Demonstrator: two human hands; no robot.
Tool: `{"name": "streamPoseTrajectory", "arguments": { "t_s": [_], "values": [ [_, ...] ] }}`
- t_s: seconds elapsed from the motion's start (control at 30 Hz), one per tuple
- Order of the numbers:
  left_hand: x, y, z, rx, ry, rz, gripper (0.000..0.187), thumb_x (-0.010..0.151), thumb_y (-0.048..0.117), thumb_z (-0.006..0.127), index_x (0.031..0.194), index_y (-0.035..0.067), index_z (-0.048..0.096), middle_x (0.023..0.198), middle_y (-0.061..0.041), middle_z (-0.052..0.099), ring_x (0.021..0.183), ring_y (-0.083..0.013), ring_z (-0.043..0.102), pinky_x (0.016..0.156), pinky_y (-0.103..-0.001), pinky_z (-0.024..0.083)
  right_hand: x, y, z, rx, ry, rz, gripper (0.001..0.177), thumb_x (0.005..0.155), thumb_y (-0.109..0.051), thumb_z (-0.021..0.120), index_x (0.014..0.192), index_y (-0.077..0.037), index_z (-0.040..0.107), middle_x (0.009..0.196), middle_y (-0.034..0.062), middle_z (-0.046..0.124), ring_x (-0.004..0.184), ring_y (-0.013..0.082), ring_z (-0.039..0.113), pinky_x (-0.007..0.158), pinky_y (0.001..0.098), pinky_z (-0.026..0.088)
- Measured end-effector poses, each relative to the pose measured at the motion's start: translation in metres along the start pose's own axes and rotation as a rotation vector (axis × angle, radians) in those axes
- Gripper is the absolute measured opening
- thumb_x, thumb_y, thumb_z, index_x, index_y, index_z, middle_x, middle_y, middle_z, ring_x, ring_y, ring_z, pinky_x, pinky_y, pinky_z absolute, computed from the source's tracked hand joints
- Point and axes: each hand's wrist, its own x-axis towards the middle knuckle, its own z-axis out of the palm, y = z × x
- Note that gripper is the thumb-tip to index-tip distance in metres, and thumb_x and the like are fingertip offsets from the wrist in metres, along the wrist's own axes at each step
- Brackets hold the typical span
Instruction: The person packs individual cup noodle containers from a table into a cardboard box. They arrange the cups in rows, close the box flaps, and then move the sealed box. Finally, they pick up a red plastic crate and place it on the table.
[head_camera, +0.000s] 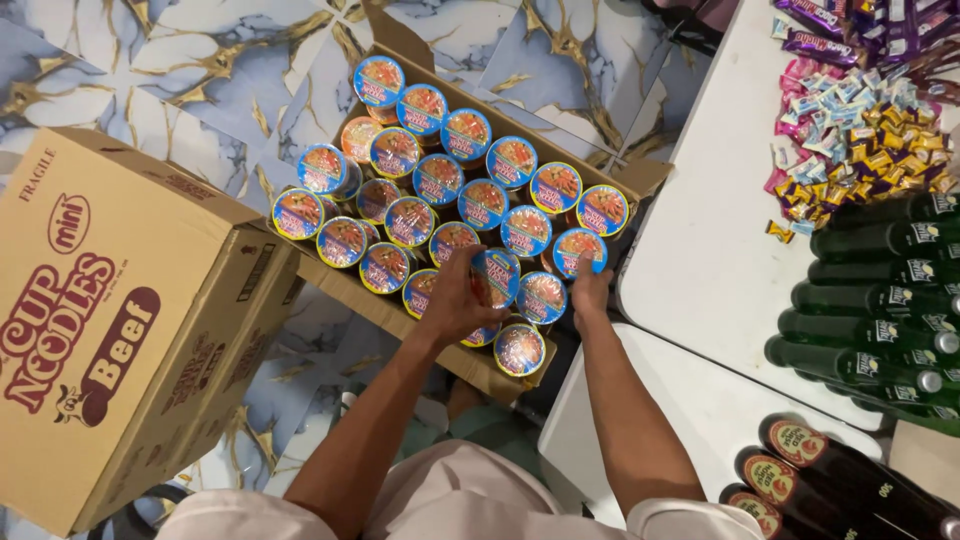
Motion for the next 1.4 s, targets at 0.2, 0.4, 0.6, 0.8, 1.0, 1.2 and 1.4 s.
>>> {"name": "streamPoseTrajectory", "arguments": {
  "t_s": [0.2, 0.4, 0.6, 0.8, 1.0, 1.2, 1.4],
  "values": [
    [-0.003, -0.009, -0.002, 0.033, 0.012, 0.037, 0.1, 0.055, 0.025, 0.097, 0.138, 0.002, 0.047, 0.133, -0.019, 0.055, 0.124, -0.0399, 0.054, 0.105, -0.047, 0.046, -0.009, -0.006, 0.004, -0.181, 0.003, 0.086, 0.08, 0.104, -0.064, 0.045, 0.142, 0.006, 0.043, 0.134, 0.0323, 0.06, 0.125, 0.046, 0.059, 0.105, 0.0489, 0.045],
    [-0.001, -0.004, 0.002, 0.02, -0.004, 0.021, 0.097, 0.054, 0.021, 0.096, 0.138, 0.005, 0.049, 0.133, -0.018, 0.056, 0.126, -0.0407, 0.053, 0.106, -0.047, 0.046, -0.026, -0.04, -0.001, -0.107, 0.068, 0.115, 0.057, 0.1, -0.047, 0.057, 0.132, 0.0, 0.053, 0.125, 0.0241, 0.065, 0.113, 0.0364, 0.064, 0.098, 0.0453, 0.049],
    [0.004, -0.007, 0.007, -0.026, -0.057, -0.026, 0.096, 0.055, 0.015, 0.09, 0.142, 0.015, 0.048, 0.132, -0.02, 0.048, 0.123, -0.0424, 0.052, 0.102, -0.047, 0.049, -0.128, -0.126, -0.021, -0.02, -0.058, -0.208, 0.036, 0.099, -0.035, 0.066, 0.118, -0.004, 0.066, 0.104, 0.0121, 0.071, 0.084, 0.0221, 0.064, 0.07, 0.0358, 0.052],
    [0.012, -0.012, 0.015, 0.02, -0.135, -0.044, 0.098, 0.055, 0.012, 0.089, 0.142, 0.018, 0.045, 0.13, -0.021, 0.047, 0.121, -0.0456, 0.049, 0.102, -0.051, 0.047, -0.156, -0.103, -0.004, 0.142, -0.463, -0.202, 0.038, 0.091, -0.026, 0.076, 0.12, -0.006, 0.06, 0.102, 0.0034, 0.069, 0.086, 0.0127, 0.068, 0.07, 0.031, 0.059],
    [0.013, -0.002, 0.007, 0.266, -0.272, 0.261, 0.105, 0.053, -0.004, 0.082, 0.147, 0.029, 0.05, 0.137, -0.024, 0.044, 0.125, -0.0487, 0.044, 0.101, -0.054, 0.045, -0.181, -0.141, -0.02, 0.057, -0.512, -0.121, 0.046, 0.083, -0.007, 0.072, 0.126, -0.008, 0.054, 0.103, 0.0074, 0.062, 0.088, 0.0191, 0.072, 0.061, 0.0373, 0.062],
    [0.013, -0.001, 0.012, -0.293, -0.081, 0.047, 0.096, 0.057, 0.014, 0.094, 0.138, 0.013, 0.041, 0.128, -0.02, 0.045, 0.119, -0.0394, 0.051, 0.098, -0.042, 0.048, -0.164, -0.091, 0.002, 0.395, -0.421, 0.018, 0.028, 0.096, 0.0, 0.066, 0.118, 0.0, 0.049, 0.108, 0.017, 0.063, 0.092, 0.0279, 0.073, 0.075, 0.0379, 0.067],
    [0.007, -0.041, 0.032, -0.109, 0.05, 0.01, 0.048, 0.089, 0.011, 0.072, 0.135, 0.006, 0.061, 0.12, -0.021, 0.058, 0.11, -0.0384, 0.06, 0.095, -0.045, 0.051, -0.202, -0.094, 0.028, 0.726, -0.371, 0.215, 0.018, 0.097, -0.005, 0.058, 0.105, -0.005, 0.041, 0.101, 0.0144, 0.065, 0.084, 0.0283, 0.073, 0.072, 0.0429, 0.067]
  ]
}}
